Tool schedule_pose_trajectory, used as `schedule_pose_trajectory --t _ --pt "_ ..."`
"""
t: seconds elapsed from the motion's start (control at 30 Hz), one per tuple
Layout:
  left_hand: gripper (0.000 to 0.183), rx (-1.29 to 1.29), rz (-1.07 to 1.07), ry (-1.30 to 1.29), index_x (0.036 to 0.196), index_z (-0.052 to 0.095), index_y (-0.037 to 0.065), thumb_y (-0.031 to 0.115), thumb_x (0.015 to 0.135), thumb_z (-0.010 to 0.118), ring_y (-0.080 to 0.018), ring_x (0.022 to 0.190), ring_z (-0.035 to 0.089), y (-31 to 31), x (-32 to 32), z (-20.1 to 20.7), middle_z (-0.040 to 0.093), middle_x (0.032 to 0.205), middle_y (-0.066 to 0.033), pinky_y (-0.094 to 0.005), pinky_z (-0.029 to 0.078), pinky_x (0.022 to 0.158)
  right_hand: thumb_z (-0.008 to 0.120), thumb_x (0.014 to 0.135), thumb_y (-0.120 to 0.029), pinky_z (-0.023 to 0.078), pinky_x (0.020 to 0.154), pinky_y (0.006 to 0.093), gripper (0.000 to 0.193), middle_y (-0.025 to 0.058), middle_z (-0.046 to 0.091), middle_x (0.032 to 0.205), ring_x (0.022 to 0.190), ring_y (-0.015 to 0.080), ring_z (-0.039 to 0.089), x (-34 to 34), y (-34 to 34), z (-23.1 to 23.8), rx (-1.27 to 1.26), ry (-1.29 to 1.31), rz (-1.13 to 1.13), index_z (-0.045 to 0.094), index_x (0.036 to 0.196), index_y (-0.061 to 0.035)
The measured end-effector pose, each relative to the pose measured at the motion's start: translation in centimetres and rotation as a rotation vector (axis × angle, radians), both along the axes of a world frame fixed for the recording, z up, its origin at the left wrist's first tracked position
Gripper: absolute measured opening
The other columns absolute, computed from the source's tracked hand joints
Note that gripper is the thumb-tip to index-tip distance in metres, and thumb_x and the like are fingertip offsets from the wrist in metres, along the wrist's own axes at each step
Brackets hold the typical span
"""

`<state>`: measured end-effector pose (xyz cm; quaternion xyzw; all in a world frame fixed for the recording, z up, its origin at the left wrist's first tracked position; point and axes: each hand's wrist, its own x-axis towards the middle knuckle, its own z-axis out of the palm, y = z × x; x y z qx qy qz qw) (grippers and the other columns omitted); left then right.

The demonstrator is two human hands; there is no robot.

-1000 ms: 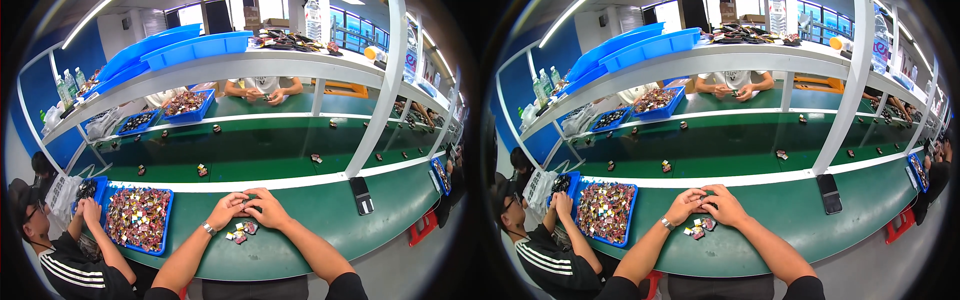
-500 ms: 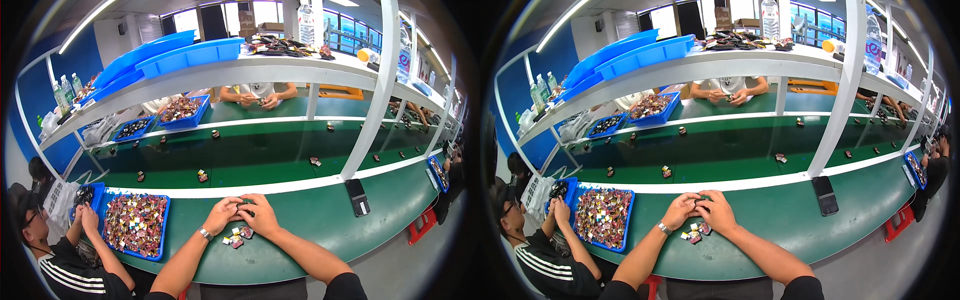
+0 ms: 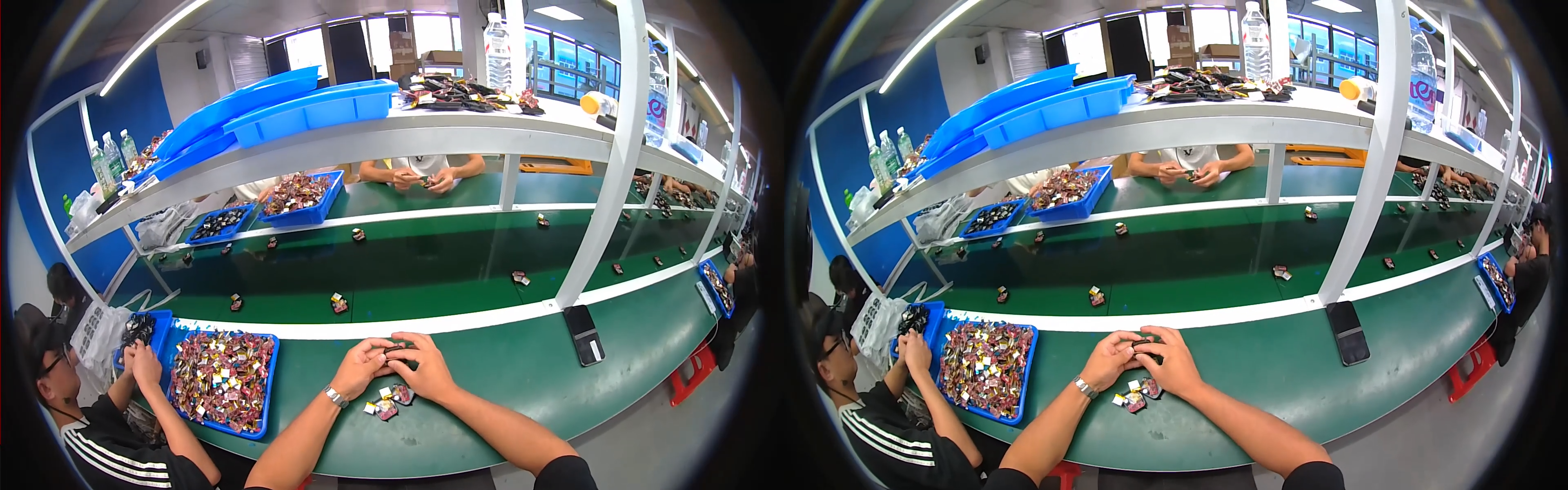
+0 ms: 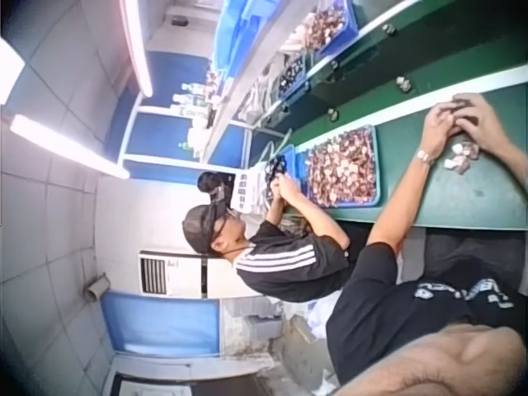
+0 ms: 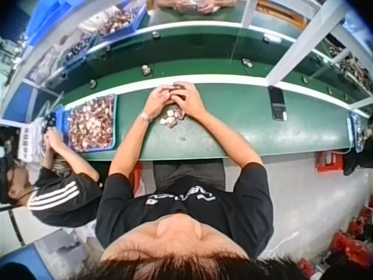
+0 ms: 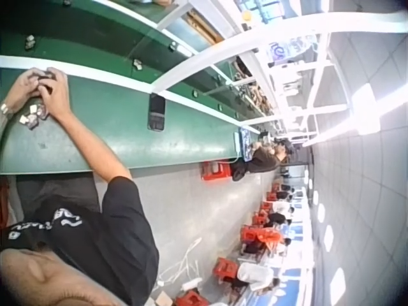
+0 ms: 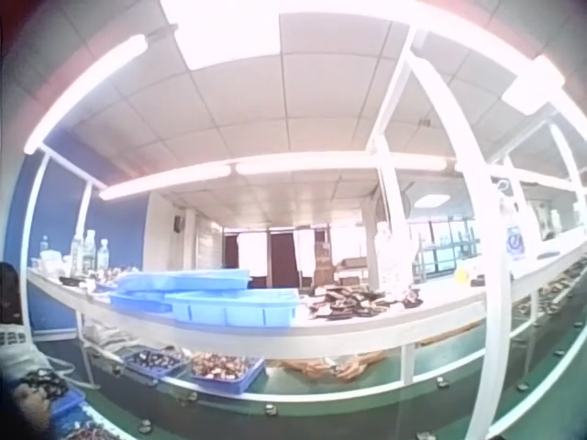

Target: The person is assembling small electronic or mechanical components at a factory workbench.

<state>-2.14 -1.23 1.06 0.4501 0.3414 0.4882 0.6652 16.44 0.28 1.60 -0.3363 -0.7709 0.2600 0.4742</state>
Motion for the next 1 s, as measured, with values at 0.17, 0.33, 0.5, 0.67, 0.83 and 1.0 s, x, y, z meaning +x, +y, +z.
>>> schedule_pose_trajectory --t 0.17,0.33,0.5,0.67,0.83,1.0 --pt "0.023 0.032 0.046 0.027 0.122 0.052 -0.004 0.003 0.1 0.048 -0.0203 0.112 0.063 -0.1 0.2 -0.3 0.06 0.125 -0.0163 -0.0327 0.056 0.095 0.072 0.08 -0.008 0.048 0.098 0.0397 0.02 0.0091 0.059 0.129 0.119 0.0302 0.053 -0.3 -0.4 0.5 0.135 -0.074 0.008 0.073 0.1 -0.0072" --pt "0.027 0.006 0.052 -0.043 0.127 0.049 -0.002 0.003 0.101 0.046 -0.0212 0.111 0.063 0.0 0.3 -0.5 0.061 0.122 -0.0148 -0.0349 0.055 0.096 0.069 0.08 -0.005 0.048 0.097 0.0405 0.021 0.0115 0.059 0.126 0.117 0.0316 0.055 -0.1 -0.6 1.1 0.166 -0.077 0.008 0.07 0.101 -0.0042" --pt "0.028 0.021 0.037 -0.027 0.128 0.048 -0.002 0.004 0.101 0.045 -0.022 0.113 0.062 0.4 0.4 -0.1 0.061 0.123 -0.0145 -0.0375 0.054 0.099 0.071 0.079 -0.003 0.052 0.085 0.0373 0.016 0.0098 0.063 0.107 0.101 0.0286 0.06 -0.1 0.2 1.4 0.219 -0.026 -0.072 0.068 0.095 -0.0041" --pt "0.028 0.002 0.051 -0.018 0.128 0.047 -0.002 0.003 0.101 0.044 -0.0214 0.113 0.062 0.3 0.4 -0.2 0.061 0.124 -0.0142 -0.0365 0.054 0.098 0.072 0.076 -0.002 0.055 0.075 0.0347 0.016 0.0085 0.063 0.102 0.091 0.0266 0.063 -0.4 0.2 1.3 0.313 -0.081 -0.121 0.066 0.091 -0.004" --pt "0.028 -0.001 0.061 0.018 0.128 0.048 -0.002 0.002 0.101 0.044 -0.0211 0.112 0.062 0.3 0.3 -0.2 0.061 0.124 -0.0145 -0.0359 0.055 0.097 0.073 0.075 -0.005 0.055 0.072 0.0345 0.017 0.0082 0.063 0.099 0.089 0.0256 0.064 -0.5 -0.1 1.5 0.366 -0.115 -0.146 0.066 0.091 -0.0041" --pt "0.028 0.011 0.061 0.009 0.128 0.048 -0.002 0.002 0.101 0.044 -0.0206 0.111 0.063 0.2 0.5 -0.2 0.062 0.122 -0.0142 -0.0355 0.055 0.096 0.073 0.077 -0.008 0.056 0.071 0.0341 0.016 0.007 0.063 0.099 0.089 0.0242 0.064 -0.7 -0.2 1.1 0.388 -0.162 -0.193 0.067 0.091 -0.0042"
